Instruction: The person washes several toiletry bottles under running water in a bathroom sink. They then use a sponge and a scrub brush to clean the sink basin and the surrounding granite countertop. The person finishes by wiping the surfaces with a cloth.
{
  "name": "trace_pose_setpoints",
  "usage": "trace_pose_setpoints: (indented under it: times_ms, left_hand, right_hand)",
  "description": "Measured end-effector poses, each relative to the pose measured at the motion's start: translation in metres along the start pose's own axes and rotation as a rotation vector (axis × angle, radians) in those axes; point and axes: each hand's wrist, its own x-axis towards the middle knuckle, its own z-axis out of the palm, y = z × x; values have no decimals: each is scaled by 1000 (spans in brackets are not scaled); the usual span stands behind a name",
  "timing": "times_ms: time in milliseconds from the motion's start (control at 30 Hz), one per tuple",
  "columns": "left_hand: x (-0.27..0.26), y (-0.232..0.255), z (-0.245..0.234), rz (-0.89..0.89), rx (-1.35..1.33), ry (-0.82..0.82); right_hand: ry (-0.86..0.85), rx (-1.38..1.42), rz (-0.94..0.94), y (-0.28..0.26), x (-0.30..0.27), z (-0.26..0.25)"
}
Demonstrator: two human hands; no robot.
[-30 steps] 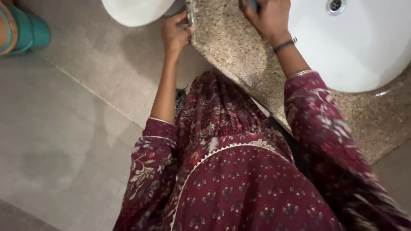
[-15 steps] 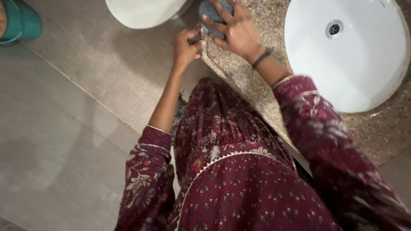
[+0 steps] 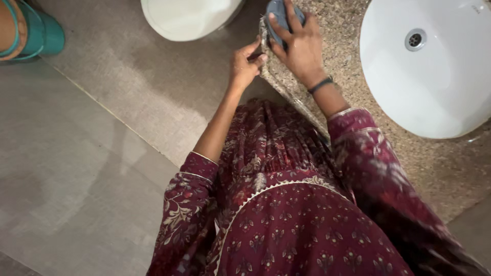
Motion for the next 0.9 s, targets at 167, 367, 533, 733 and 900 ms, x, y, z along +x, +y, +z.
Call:
trace_pose_setpoints:
  times_ms: [167, 367, 533, 733, 900]
  left_hand:
    - [12, -15, -3, 110, -43, -90]
    - [25, -40, -5, 365, -166, -156]
    - [18, -41, -7, 239, -28, -109]
    - [25, -45, -1, 178, -105, -152]
    - [11, -30, -9, 399, 148, -250]
  right_hand:
    - [-77, 13, -11, -30, -48, -28]
    - [-97, -19, 43, -21, -9, -18]
    - [-115, 32, 131, -35, -8, -27]
    - [-238, -3, 75, -54, -34, -60]
    - [-122, -72, 111, -32, 20, -28]
